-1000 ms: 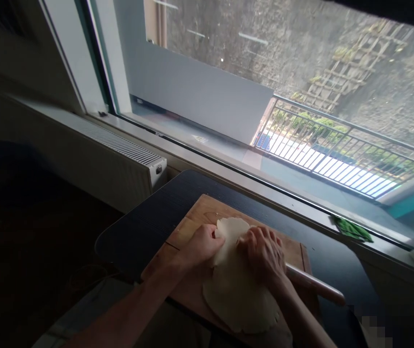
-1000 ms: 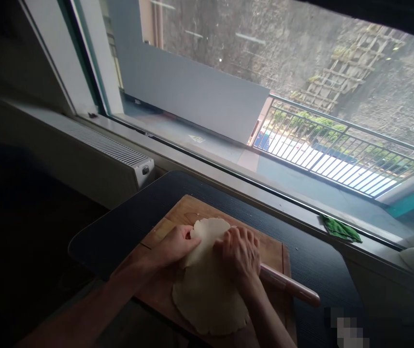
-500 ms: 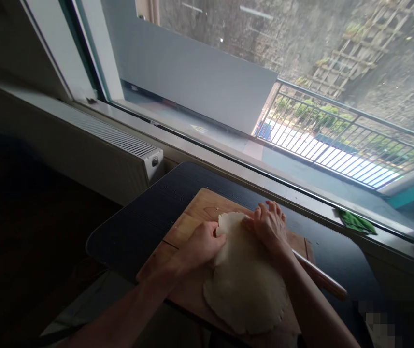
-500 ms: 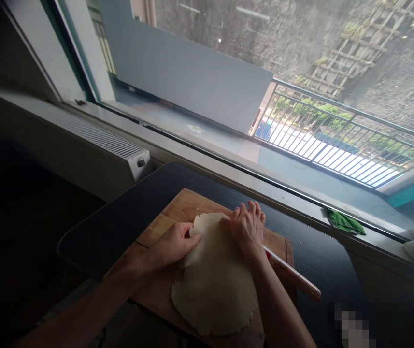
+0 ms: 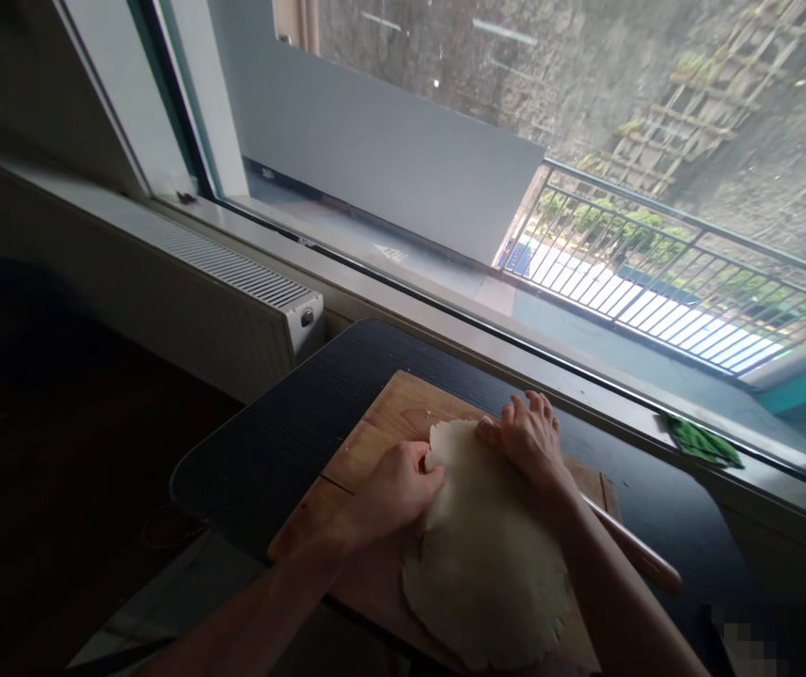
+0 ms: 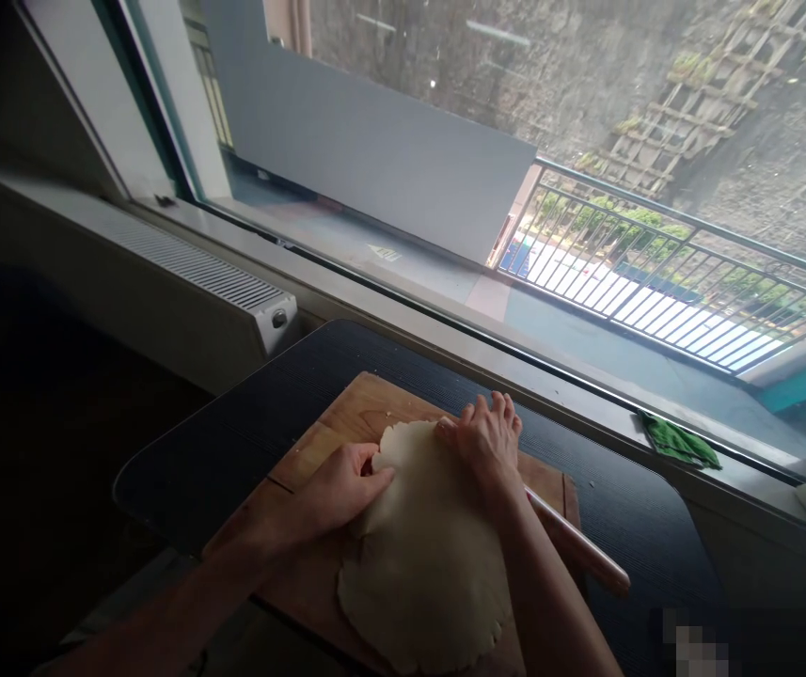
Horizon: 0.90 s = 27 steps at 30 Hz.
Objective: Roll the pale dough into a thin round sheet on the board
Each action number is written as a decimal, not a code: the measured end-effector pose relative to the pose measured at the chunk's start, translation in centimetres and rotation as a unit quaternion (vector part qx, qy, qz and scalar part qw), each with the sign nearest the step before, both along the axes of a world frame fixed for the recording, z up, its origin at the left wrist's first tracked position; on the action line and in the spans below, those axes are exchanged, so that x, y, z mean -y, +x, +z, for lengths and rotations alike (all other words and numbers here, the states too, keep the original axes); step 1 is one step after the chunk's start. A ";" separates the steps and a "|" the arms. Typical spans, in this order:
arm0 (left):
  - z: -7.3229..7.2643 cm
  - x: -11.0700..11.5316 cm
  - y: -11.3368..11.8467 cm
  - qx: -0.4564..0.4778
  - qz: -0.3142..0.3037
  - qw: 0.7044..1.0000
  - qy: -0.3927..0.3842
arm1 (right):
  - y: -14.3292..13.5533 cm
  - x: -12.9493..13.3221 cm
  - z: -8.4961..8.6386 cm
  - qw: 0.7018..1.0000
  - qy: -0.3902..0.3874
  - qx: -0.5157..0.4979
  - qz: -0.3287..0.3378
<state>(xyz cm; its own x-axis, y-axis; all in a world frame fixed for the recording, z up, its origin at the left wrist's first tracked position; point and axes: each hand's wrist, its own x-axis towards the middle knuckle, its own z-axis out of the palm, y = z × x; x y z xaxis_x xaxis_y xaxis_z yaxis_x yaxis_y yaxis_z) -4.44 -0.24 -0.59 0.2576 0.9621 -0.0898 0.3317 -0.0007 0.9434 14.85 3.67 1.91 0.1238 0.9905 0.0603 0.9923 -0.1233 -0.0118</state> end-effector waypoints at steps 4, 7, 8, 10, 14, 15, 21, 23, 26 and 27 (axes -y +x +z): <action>-0.1 0.1 0.1 0.000 -0.005 1.000 -0.004 | -0.6 1.5 -0.7 0.996 0.052 -0.014 0.077; -0.1 0.0 0.1 -0.010 0.001 1.000 0.007 | 0.0 0.2 -0.2 0.998 0.050 -0.009 0.040; -0.1 0.0 0.1 -0.010 0.003 1.000 0.009 | 0.2 -0.5 0.0 0.999 0.040 -0.012 0.018; -0.1 0.0 0.1 -0.010 0.006 1.000 0.005 | 0.1 -1.0 0.2 0.999 0.024 -0.027 -0.009; -0.3 0.0 0.1 -0.002 0.007 1.000 -0.010 | -2.0 1.6 -0.8 0.995 0.072 -0.023 0.067; -0.4 0.1 0.2 0.000 0.007 1.000 -0.008 | -2.3 2.0 -1.0 0.991 0.100 -0.009 0.087; 1.0 -1.3 -0.1 -0.008 -0.022 1.000 -0.021 | 1.0 -1.9 -0.2 0.985 0.173 0.017 0.006; 1.8 -2.7 0.1 -0.021 -0.010 0.999 -0.032 | 2.2 -2.1 -0.2 0.986 0.167 0.019 0.015; 2.8 -5.2 1.2 -0.066 -0.007 0.997 -0.038 | 3.3 0.2 -0.8 0.983 0.168 0.027 0.073; 3.0 -5.8 1.7 -0.083 -0.013 0.996 -0.040 | 3.6 1.2 -1.0 0.981 0.170 0.031 0.084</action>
<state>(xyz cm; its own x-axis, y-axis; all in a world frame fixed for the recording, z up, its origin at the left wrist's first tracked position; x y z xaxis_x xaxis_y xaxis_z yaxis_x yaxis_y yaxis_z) -2.72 5.53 2.39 0.2570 0.9435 -0.2093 0.4831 0.0621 0.8734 18.49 2.47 0.94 -0.0545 0.9178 0.3932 0.9984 0.0436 0.0365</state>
